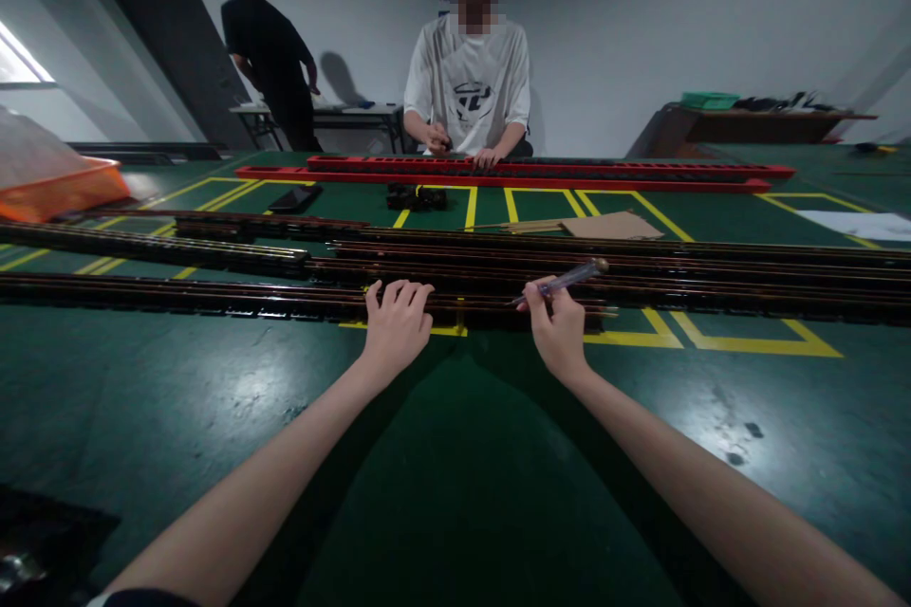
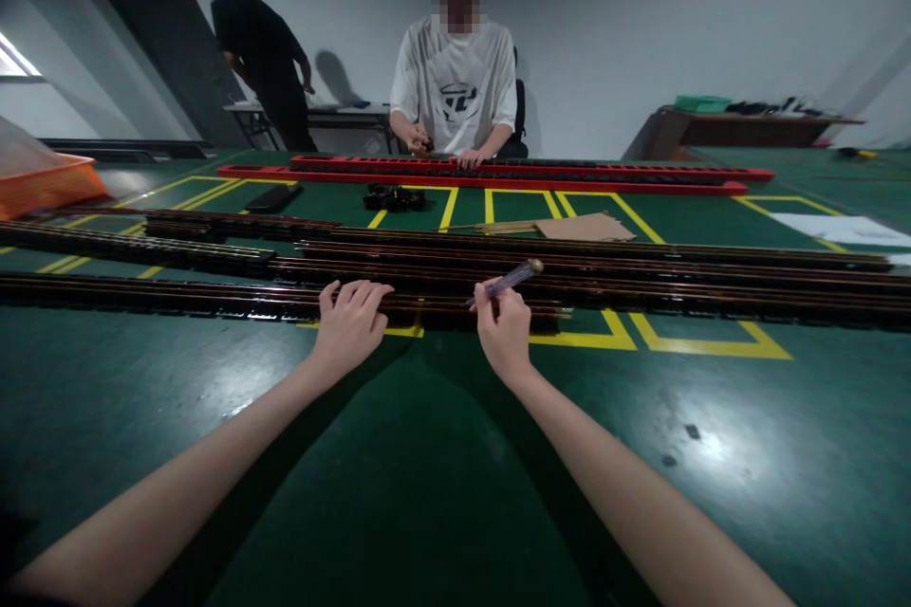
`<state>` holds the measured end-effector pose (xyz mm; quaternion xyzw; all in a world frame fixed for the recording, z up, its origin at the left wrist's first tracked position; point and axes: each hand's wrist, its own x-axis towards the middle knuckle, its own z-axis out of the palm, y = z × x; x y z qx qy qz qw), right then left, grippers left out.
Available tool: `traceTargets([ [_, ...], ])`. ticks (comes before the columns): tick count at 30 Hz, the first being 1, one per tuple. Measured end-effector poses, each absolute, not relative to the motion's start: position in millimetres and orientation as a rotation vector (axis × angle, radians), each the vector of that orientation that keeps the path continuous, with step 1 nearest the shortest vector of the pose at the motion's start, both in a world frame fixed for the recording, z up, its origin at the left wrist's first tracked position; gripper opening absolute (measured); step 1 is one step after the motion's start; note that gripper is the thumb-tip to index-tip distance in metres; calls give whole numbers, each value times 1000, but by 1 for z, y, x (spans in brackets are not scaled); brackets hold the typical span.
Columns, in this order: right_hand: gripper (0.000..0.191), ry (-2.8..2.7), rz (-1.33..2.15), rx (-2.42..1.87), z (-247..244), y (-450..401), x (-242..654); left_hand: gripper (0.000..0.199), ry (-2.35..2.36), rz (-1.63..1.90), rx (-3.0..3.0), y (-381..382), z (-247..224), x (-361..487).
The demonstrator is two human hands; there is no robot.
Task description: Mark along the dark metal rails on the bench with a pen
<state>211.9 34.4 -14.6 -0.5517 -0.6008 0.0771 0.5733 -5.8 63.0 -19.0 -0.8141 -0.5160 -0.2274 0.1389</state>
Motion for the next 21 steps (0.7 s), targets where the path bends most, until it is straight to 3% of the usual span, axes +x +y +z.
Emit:
traceTargets([
  [21,22,-1341,189,-1313,-16,35,213,34,-1467,-662,-2360,66,-21,-8],
])
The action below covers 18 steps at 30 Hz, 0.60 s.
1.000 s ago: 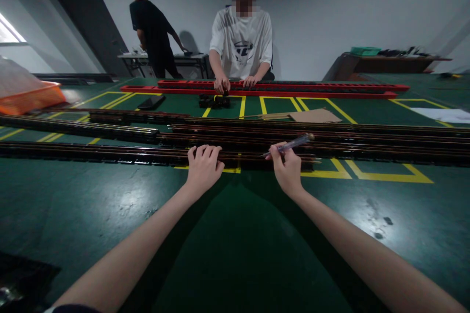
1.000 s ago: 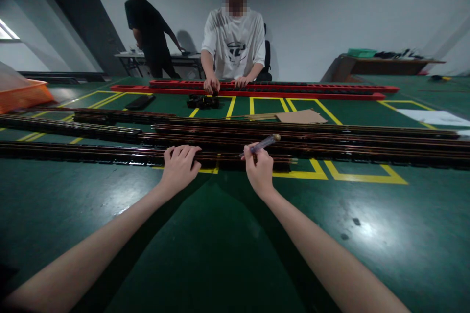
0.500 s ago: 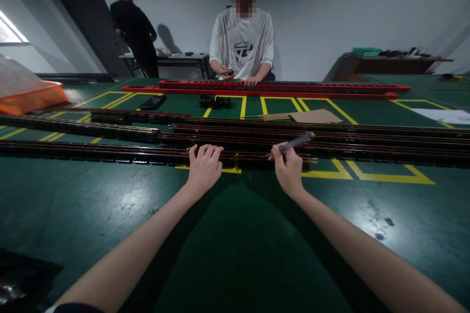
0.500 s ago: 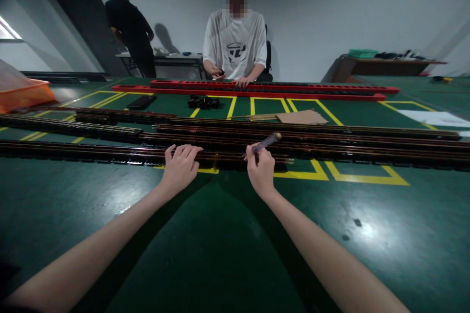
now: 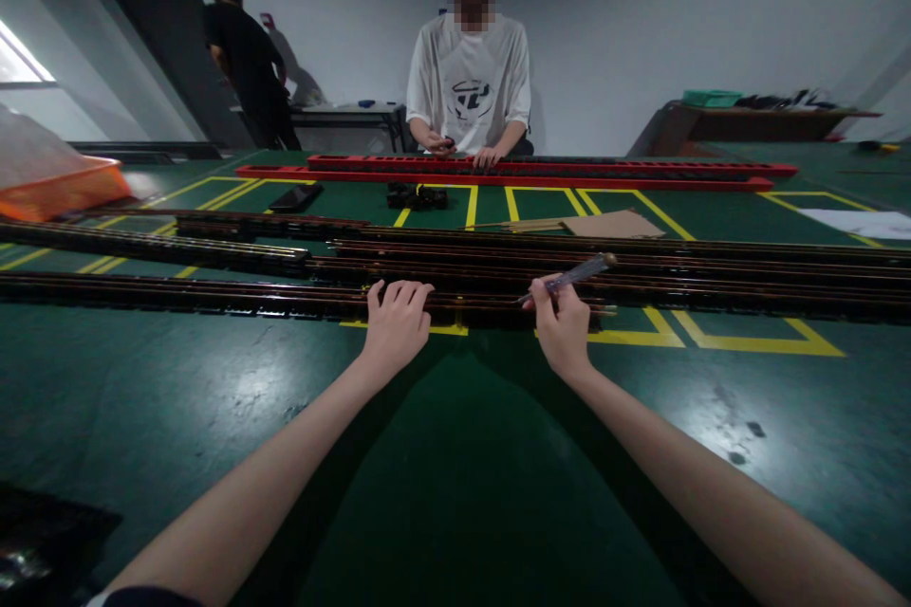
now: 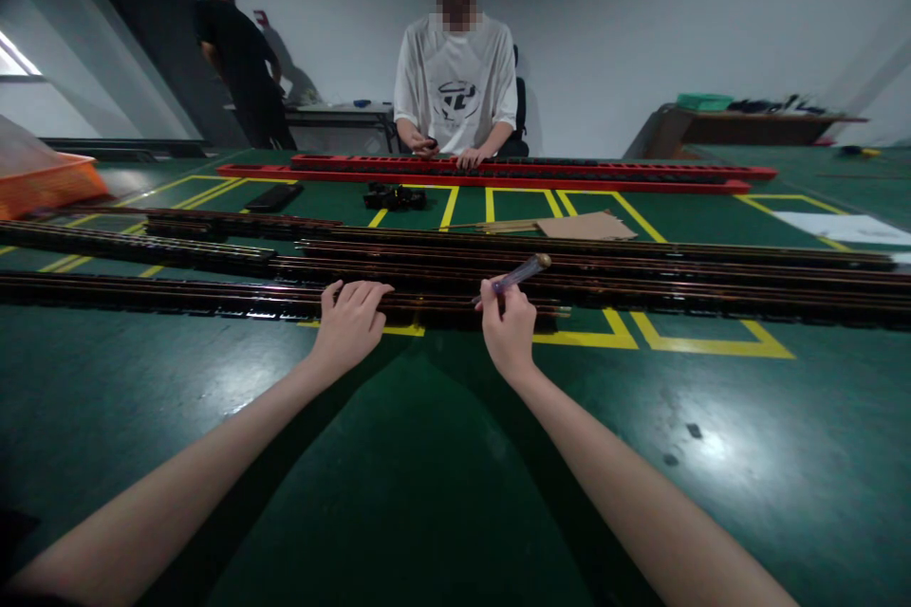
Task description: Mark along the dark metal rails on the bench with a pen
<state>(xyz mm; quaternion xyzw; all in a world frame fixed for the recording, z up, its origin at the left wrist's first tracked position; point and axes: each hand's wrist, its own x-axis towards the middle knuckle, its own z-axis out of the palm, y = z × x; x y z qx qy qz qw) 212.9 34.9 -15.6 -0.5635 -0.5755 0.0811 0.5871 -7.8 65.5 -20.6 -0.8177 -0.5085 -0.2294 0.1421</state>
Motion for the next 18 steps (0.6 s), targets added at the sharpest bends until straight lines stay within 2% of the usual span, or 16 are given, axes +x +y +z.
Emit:
traceTargets([
  [18,22,-1350,188,-1296,-14,34,212,36,-1497,-627,-2414,65,-19,-7],
])
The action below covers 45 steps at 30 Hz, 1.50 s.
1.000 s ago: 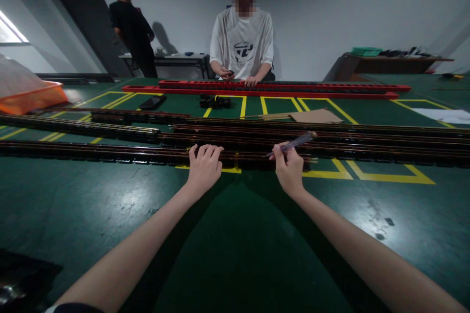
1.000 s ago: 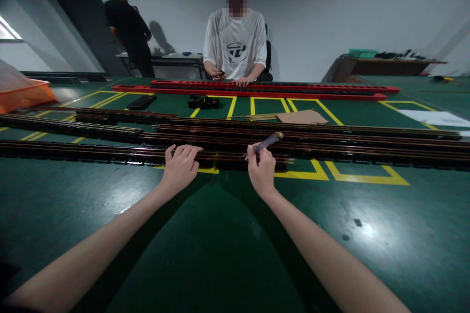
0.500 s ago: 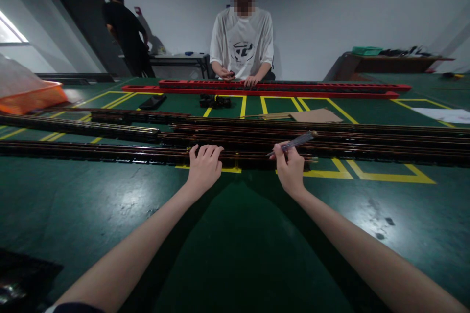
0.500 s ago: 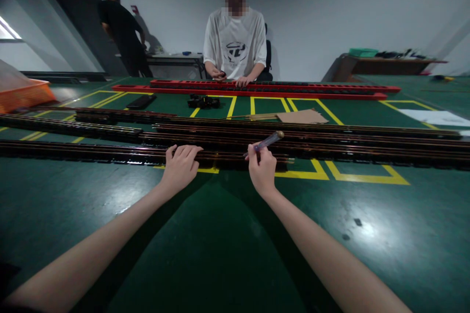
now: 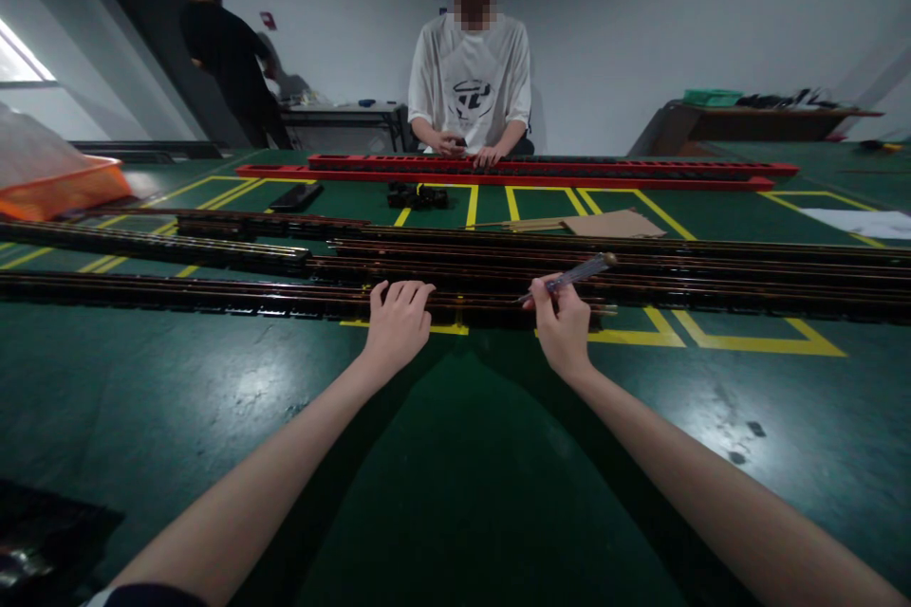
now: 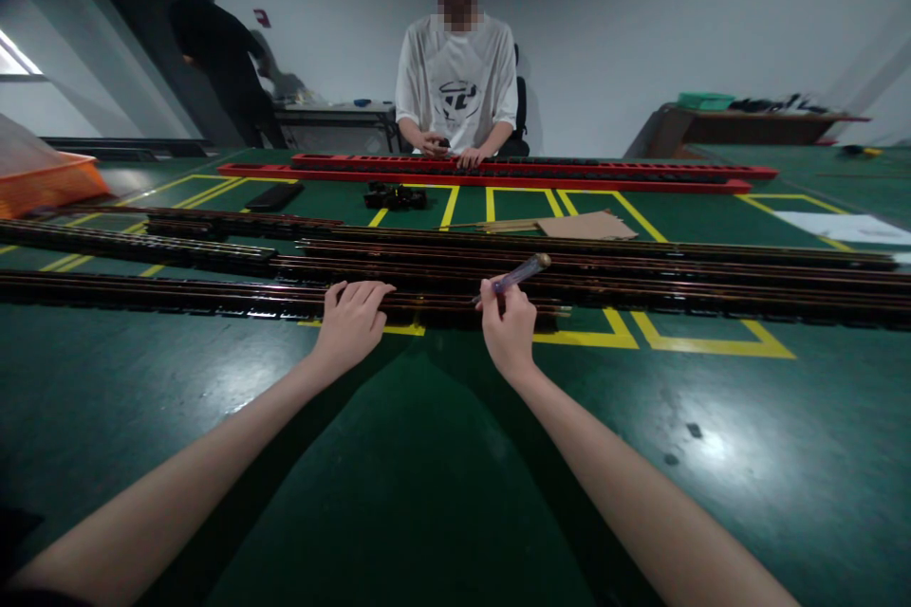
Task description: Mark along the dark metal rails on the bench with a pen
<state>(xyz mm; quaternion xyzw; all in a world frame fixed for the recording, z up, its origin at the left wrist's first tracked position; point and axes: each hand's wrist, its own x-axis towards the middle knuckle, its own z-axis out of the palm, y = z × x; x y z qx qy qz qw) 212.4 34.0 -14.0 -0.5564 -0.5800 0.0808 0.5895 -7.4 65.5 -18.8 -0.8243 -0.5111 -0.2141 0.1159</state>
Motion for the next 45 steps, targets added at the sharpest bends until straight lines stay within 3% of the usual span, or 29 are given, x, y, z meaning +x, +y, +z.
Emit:
traceTargets([
  [13,25,-1373,202,-1284,-16,35,213,45,-1455,-647,-2533,70,-19,-11],
  [23,25,-1337,184,-1285,-16,35,212,34,-1480,-647,-2577,70,-15,-12],
  [45,20,-1365,220,-1292,-23,42,216,37,-1405,-662,-2482,73,-22,-12],
])
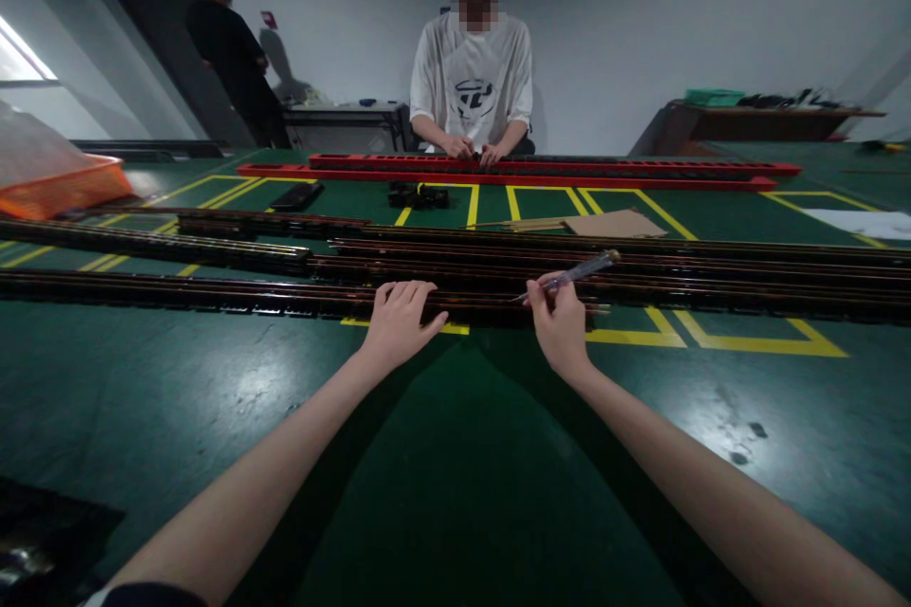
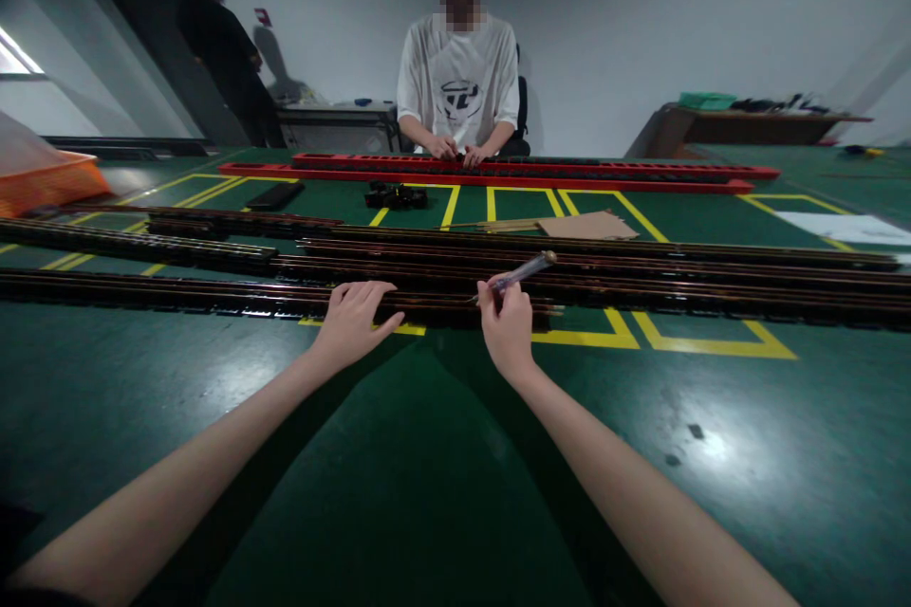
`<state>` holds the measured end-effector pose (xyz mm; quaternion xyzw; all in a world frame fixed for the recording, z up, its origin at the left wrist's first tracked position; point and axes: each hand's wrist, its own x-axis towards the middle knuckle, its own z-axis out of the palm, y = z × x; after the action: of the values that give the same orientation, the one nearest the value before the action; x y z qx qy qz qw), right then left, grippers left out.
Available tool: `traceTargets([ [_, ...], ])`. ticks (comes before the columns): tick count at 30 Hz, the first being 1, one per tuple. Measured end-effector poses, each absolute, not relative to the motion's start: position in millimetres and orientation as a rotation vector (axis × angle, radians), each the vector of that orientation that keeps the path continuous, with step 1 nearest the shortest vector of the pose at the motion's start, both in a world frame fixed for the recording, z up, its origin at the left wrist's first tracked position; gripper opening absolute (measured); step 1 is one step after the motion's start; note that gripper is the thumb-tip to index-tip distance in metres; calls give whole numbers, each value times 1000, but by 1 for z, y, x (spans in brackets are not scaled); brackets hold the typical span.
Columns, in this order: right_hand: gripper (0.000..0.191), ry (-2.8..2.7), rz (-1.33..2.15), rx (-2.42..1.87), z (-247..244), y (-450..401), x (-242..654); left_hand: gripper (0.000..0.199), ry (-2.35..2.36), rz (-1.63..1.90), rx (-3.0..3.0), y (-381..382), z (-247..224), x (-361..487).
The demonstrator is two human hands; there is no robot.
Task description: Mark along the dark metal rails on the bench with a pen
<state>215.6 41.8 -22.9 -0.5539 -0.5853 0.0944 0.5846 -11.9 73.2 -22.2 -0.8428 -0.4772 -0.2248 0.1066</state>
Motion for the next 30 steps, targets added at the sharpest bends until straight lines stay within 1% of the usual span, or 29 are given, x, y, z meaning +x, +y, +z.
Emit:
traceTargets([
  [5,19,-1374,223,-1294,-22,40,214,39,-1386,-663,-2457,74,-24,-12],
  [12,19,-1372,236,-1291,-20,40,214,36,-1427,-638,-2444,71,-20,-9],
  [30,28,-1370,232,-1315,-18,37,212,30,-1494,-661,-2395,66,-18,-5],
])
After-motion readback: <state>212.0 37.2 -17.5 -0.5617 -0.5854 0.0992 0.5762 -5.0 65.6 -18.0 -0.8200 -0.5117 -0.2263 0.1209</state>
